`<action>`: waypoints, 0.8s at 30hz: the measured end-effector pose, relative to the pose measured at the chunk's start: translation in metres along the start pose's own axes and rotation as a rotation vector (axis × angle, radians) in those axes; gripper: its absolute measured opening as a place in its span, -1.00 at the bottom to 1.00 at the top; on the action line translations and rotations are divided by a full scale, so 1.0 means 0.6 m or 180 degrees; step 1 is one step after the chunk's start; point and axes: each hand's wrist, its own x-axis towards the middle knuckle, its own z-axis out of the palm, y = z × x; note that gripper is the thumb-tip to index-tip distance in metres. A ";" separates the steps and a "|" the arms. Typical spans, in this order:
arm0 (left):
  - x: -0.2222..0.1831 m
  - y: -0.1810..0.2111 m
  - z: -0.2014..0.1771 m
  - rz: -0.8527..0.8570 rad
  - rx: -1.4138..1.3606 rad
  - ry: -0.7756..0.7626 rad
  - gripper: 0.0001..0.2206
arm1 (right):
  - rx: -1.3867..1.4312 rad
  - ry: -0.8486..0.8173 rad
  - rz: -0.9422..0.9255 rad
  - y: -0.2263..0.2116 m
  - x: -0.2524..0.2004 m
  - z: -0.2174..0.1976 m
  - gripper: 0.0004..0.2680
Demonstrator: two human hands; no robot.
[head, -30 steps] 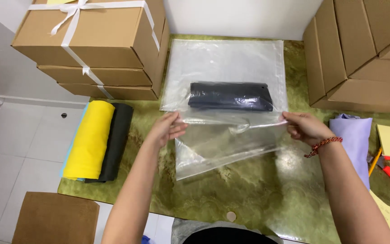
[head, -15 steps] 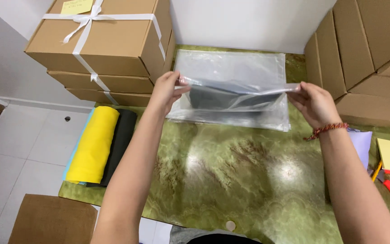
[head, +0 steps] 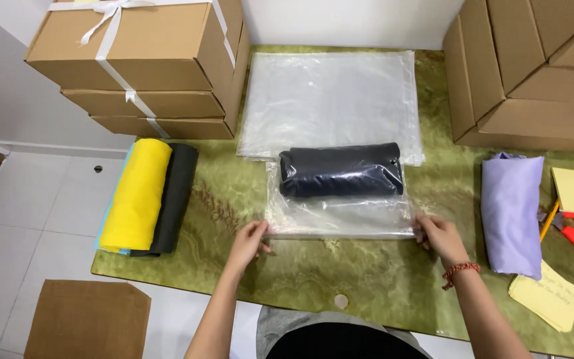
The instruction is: The person ties a white ribbon around a cardboard box, writes on a yellow sticky note, and places it on the box. They then wrap a black rolled item in a clear plastic bag and place it inside another cardboard box.
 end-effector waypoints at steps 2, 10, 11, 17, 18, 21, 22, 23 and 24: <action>0.050 -0.042 0.002 0.0247 0.0177 0.0183 -0.63 | -0.0159 0.0048 -0.0125 0.010 0.028 0.002 -0.72; 0.043 -0.049 0.003 0.0740 0.0473 0.0340 -0.82 | -0.0199 0.0058 -0.0258 -0.017 -0.022 0.006 -0.81; 0.041 -0.052 -0.001 0.0749 0.0409 0.0271 -0.81 | 0.0001 0.0002 -0.0335 -0.048 -0.058 0.002 -0.83; -0.055 0.038 -0.012 0.0616 0.0303 -0.0195 -0.84 | -0.0018 -0.0433 -0.0639 -0.074 -0.104 -0.018 -0.86; -0.065 0.052 -0.018 0.0467 0.0409 -0.0339 -0.86 | -0.0134 -0.0487 -0.0571 -0.082 -0.108 -0.022 -0.86; -0.073 0.078 -0.037 0.0823 0.0755 -0.0731 -0.74 | -0.0812 -0.0386 -0.0500 -0.097 -0.099 -0.022 -0.81; -0.056 0.082 -0.031 0.0826 0.0749 -0.0730 -0.74 | -0.0817 -0.0384 -0.0505 -0.086 -0.079 -0.024 -0.81; -0.039 0.085 -0.026 0.0856 0.1357 -0.0272 -0.65 | -0.1094 0.0100 -0.0882 -0.074 -0.059 -0.026 -0.79; -0.023 0.088 -0.021 0.0883 0.1958 0.0195 -0.55 | -0.1365 0.0584 -0.1262 -0.062 -0.039 -0.028 -0.76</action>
